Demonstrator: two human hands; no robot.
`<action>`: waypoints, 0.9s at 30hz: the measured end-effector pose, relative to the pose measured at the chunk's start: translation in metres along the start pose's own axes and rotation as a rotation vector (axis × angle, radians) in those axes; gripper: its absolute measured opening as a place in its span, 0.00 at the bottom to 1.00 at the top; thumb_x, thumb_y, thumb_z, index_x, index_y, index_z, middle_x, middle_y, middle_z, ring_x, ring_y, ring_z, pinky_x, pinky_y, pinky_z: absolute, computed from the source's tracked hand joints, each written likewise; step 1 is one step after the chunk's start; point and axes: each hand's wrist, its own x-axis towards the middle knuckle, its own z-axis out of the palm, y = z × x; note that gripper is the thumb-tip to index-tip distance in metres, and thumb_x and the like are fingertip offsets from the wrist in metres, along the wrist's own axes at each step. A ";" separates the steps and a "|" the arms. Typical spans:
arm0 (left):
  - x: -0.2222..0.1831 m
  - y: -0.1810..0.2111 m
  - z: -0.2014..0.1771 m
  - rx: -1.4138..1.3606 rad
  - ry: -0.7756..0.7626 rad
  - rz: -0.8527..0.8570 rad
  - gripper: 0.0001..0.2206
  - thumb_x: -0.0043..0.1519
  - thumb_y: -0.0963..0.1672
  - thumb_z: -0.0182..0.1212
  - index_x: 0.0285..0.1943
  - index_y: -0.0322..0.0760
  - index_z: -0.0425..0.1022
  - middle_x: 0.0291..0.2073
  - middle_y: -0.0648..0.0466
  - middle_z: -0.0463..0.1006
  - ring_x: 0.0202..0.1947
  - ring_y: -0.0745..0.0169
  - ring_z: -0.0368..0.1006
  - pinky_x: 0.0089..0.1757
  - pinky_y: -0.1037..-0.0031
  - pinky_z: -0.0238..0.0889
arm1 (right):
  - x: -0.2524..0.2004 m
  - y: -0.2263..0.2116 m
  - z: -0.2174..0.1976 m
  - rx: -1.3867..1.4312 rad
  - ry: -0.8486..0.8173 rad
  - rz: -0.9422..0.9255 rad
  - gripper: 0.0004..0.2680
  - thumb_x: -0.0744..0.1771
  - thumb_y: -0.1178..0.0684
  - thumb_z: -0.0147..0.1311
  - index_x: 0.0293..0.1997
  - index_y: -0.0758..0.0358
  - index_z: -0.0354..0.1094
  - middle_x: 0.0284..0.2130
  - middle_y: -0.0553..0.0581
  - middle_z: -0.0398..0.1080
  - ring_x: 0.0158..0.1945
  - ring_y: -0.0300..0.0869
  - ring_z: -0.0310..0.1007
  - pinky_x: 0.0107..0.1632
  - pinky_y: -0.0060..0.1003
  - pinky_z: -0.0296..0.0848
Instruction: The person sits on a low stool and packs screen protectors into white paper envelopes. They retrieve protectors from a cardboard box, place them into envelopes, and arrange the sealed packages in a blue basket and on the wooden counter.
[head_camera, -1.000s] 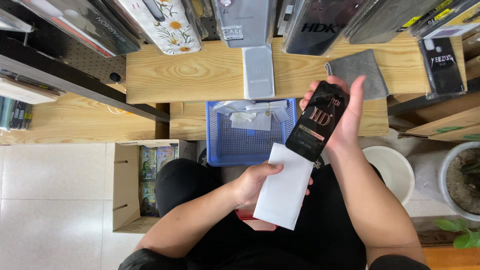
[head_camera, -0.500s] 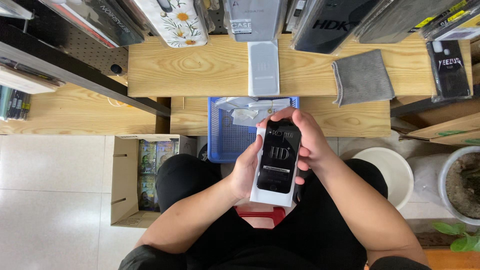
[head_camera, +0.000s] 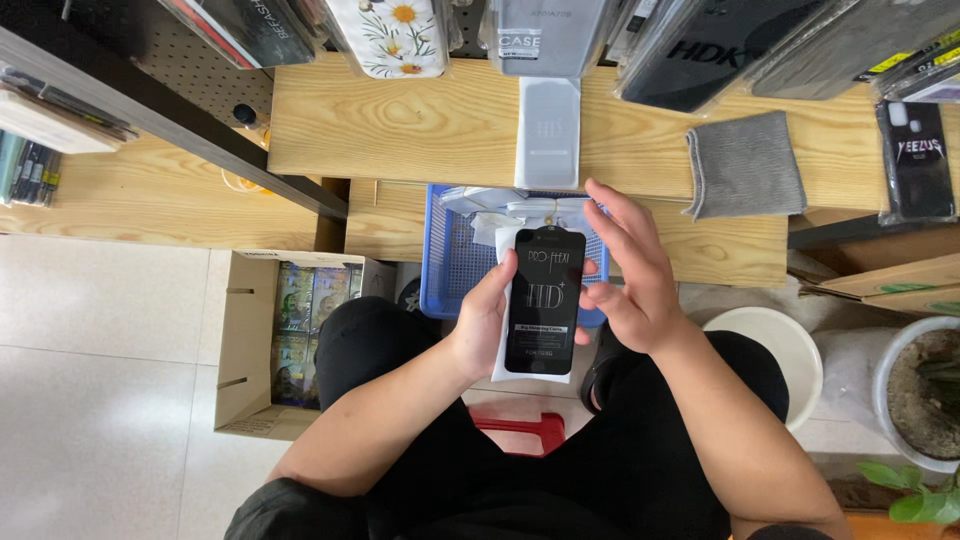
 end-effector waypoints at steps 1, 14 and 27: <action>-0.003 0.000 0.001 -0.002 0.001 0.001 0.32 0.68 0.57 0.42 0.59 0.21 0.68 0.44 0.31 0.75 0.41 0.35 0.76 0.43 0.48 0.72 | -0.002 0.002 0.002 0.001 -0.002 0.001 0.26 0.69 0.37 0.42 0.68 0.70 0.53 0.66 0.67 0.53 0.66 0.52 0.52 0.66 0.45 0.55; 0.004 -0.007 -0.019 -0.021 0.024 0.106 0.28 0.69 0.55 0.44 0.59 0.22 0.68 0.45 0.34 0.76 0.44 0.44 0.76 0.49 0.56 0.70 | -0.009 0.003 0.017 -0.399 -0.040 -0.142 0.27 0.67 0.27 0.34 0.66 0.54 0.61 0.69 0.69 0.47 0.71 0.67 0.41 0.69 0.61 0.44; 0.007 0.039 -0.014 -0.050 0.046 0.292 0.31 0.68 0.57 0.39 0.58 0.21 0.68 0.42 0.39 0.76 0.40 0.58 0.77 0.43 0.69 0.73 | -0.031 -0.027 0.072 -0.385 -0.148 -0.309 0.24 0.64 0.22 0.30 0.59 0.32 0.67 0.70 0.56 0.49 0.74 0.59 0.35 0.63 0.77 0.41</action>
